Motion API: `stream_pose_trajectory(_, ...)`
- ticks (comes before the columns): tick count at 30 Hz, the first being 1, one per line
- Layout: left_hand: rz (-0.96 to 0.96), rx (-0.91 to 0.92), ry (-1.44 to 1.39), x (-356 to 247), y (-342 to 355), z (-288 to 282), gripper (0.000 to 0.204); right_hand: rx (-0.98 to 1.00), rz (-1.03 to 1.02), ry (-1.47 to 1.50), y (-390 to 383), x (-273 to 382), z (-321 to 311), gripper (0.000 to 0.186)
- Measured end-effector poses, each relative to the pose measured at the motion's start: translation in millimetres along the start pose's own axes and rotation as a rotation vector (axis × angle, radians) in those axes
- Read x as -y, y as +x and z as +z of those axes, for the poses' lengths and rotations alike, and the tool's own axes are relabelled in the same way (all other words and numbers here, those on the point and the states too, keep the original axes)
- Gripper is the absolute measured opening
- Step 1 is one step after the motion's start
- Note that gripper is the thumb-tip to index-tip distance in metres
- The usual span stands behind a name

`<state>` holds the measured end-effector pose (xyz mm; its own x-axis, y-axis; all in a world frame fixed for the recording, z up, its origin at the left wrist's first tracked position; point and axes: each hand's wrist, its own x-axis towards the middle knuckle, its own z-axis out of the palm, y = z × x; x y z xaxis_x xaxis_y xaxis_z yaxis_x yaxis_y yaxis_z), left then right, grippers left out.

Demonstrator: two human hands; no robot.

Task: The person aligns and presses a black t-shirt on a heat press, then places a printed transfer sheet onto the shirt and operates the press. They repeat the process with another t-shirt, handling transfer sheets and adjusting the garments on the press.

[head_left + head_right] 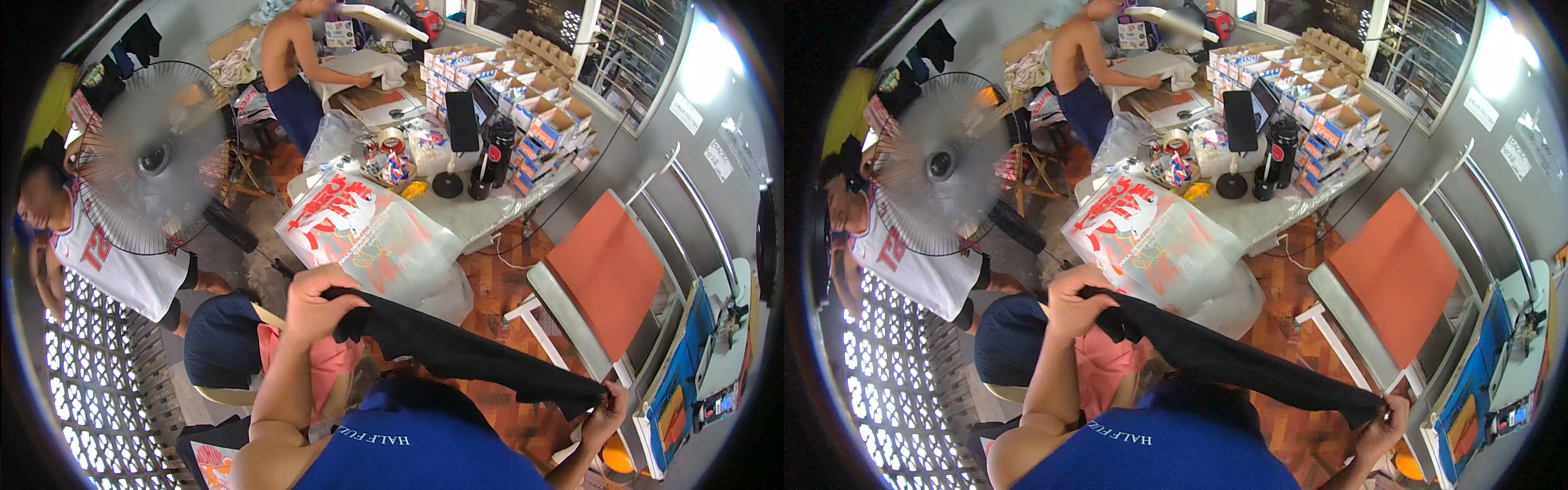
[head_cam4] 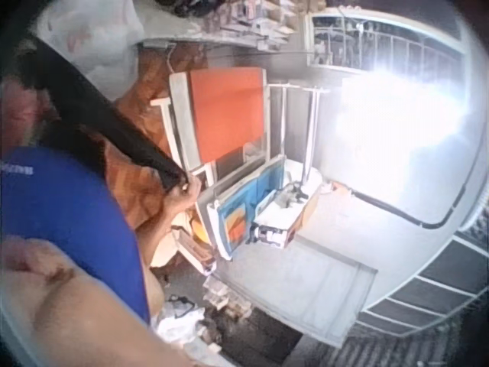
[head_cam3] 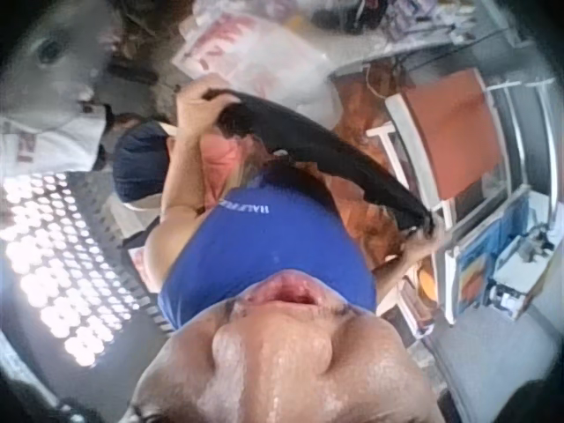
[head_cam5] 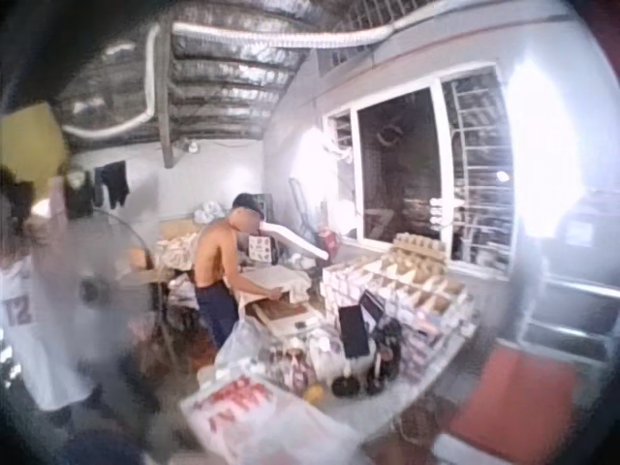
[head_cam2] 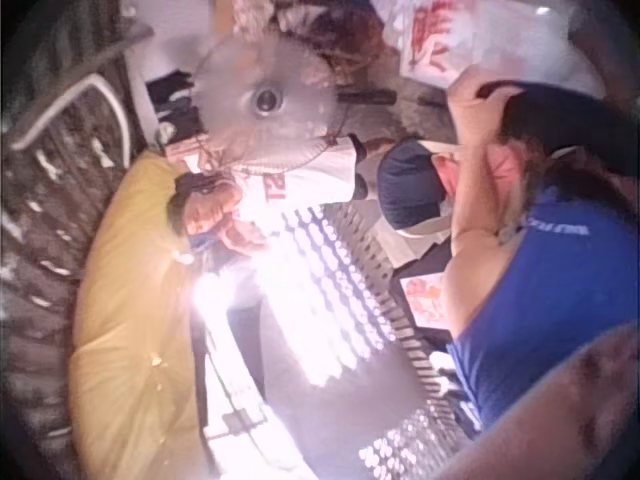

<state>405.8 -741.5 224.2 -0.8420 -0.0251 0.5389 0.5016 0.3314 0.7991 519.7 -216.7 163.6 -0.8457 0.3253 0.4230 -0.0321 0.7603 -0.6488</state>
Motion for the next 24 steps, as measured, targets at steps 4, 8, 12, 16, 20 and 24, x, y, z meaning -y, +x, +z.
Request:
stream_pose_trajectory(4,-0.159,0.243,0.147,-0.5,-5.3,-16.2,0.02,0.113,0.075,-0.085,0.5,-18.4,-1.5,0.025)
stream_pose_trajectory(8,-0.074,0.095,-0.152,2.6,-30.2,-28.3,0.025,-0.147,0.146,0.044,4.1,-30.3,9.8,0.021)
stream_pose_trajectory(12,-0.284,0.117,0.085,3.5,-55.6,-38.3,0.028,-0.145,-0.002,0.036,20.8,-20.9,19.9,0.019)
stream_pose_trajectory(16,-0.262,0.045,0.002,1.3,-72.7,-47.7,0.027,-0.21,0.014,-0.071,38.2,-5.8,24.7,0.023)
stream_pose_trajectory(20,-0.454,0.133,0.077,4.8,-88.0,-54.5,0.029,-0.272,-0.046,-0.143,47.1,2.0,32.6,0.029)
stream_pose_trajectory(24,-0.276,-0.03,-0.022,27.8,-99.4,-49.9,0.031,-0.184,0.153,0.364,51.0,8.5,38.4,0.016)
